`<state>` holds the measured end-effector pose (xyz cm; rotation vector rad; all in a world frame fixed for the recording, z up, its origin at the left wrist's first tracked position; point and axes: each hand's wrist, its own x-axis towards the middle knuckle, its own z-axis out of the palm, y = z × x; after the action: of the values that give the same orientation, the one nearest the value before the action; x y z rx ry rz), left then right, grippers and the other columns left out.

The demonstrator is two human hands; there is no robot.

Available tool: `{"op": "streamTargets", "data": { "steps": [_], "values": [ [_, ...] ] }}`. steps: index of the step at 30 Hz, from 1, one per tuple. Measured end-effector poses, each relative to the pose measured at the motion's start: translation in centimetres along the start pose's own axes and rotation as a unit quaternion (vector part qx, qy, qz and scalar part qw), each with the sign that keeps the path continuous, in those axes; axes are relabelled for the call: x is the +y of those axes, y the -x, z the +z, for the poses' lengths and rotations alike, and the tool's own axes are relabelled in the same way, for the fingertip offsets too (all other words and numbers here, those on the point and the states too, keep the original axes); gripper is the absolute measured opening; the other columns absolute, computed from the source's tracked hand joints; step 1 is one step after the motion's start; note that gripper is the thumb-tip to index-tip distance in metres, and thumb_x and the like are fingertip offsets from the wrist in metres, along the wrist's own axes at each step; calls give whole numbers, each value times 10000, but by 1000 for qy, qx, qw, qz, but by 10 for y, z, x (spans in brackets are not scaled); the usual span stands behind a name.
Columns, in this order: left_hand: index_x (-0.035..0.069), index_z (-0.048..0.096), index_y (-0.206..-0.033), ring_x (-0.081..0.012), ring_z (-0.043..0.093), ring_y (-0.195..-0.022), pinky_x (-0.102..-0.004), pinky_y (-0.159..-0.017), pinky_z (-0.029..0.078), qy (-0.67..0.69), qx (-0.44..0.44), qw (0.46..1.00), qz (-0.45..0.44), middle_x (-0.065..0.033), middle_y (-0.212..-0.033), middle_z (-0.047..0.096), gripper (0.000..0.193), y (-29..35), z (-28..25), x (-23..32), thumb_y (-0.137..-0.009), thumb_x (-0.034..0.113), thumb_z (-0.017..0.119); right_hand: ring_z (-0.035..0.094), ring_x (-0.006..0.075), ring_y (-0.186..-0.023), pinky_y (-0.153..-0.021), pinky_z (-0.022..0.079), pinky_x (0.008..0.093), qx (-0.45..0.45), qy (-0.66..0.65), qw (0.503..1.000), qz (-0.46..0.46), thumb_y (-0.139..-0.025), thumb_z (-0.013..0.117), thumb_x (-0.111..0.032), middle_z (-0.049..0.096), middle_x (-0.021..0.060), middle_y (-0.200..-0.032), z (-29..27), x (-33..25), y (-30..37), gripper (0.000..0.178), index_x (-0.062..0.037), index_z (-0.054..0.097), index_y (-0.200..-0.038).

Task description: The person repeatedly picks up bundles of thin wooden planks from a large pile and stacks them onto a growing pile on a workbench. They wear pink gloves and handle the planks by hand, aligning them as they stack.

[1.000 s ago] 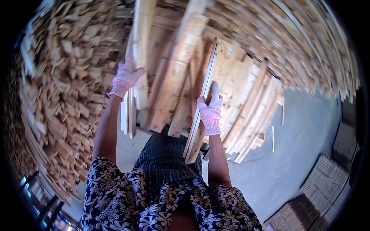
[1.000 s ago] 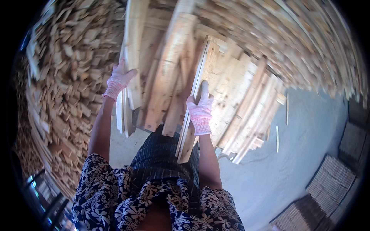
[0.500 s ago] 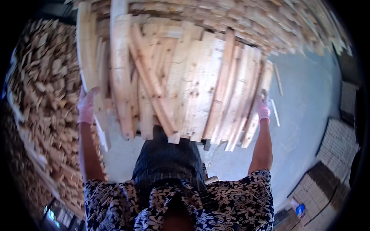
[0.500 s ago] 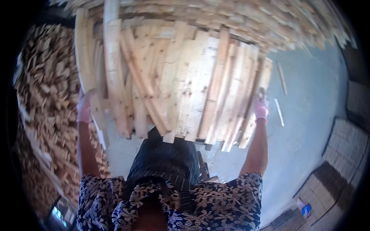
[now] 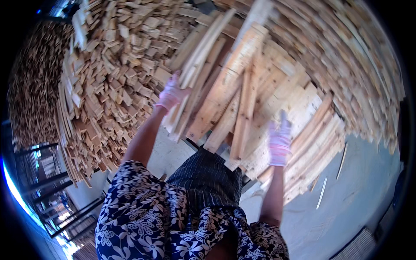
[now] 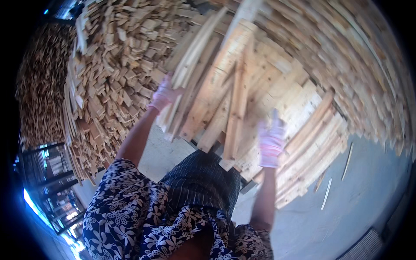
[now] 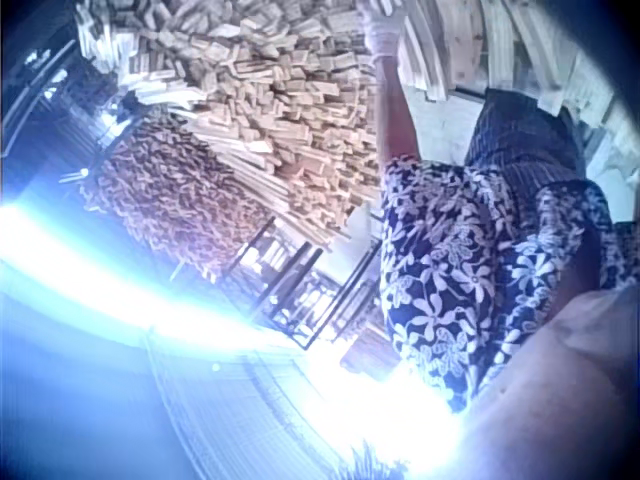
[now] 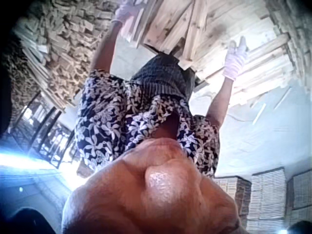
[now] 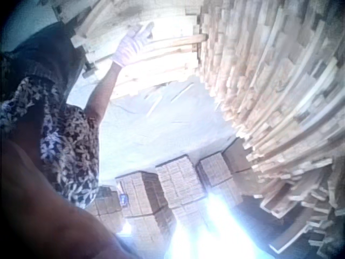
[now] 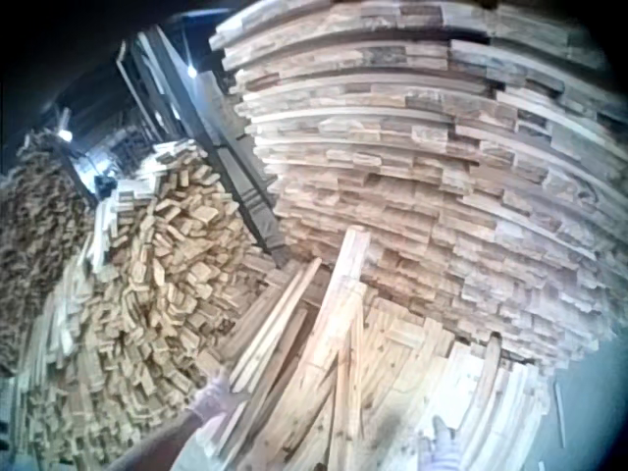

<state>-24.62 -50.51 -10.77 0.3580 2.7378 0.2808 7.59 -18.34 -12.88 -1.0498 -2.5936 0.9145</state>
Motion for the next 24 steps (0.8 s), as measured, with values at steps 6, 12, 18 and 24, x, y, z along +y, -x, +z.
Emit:
{"op": "streamTargets", "data": {
  "steps": [6, 12, 18, 24],
  "values": [
    [176, 333, -1566, -469, 507, -1334, -513, -1090, 468, 45, -5, 999, 8, -297, -1417, 509, 922, 5, -17, 14, -784, 350, 788, 633, 419, -1054, -883, 537, 463, -113, 86, 973, 184, -865, 743, -297, 490, 285, -1267, 76, -196, -28, 1046, -99, 75, -1645],
    [143, 390, -1553, -371, 547, -1342, -409, -1095, 462, 195, -113, 974, 15, -224, -1486, 534, 841, -11, -63, -5, -813, 387, 705, 552, 480, -1268, -1050, 488, 453, -74, -51, 980, 178, -820, 719, -52, 319, 366, -1525, 68, -164, -27, 1049, -207, 111, -1661],
    [73, 421, -1509, -268, 566, -1269, -340, -1081, 434, 419, -36, 907, 9, -155, -1416, 579, 791, 64, -97, -20, -807, 254, 739, 524, 457, -1269, -1071, 444, 474, -5, -36, 988, 153, -835, 701, -96, 431, 303, -1413, -20, -79, 50, 934, -188, 227, -1634],
    [30, 383, -1536, -254, 493, -1335, -324, -1119, 402, 475, -125, 865, 98, -177, -1482, 498, 760, 154, -76, 65, -856, 83, 720, 561, 475, -1139, -946, 487, 547, 16, 187, 938, 291, -942, 617, -192, 518, 298, -1254, -15, 35, 81, 752, -187, 220, -1581]
  ]
}}
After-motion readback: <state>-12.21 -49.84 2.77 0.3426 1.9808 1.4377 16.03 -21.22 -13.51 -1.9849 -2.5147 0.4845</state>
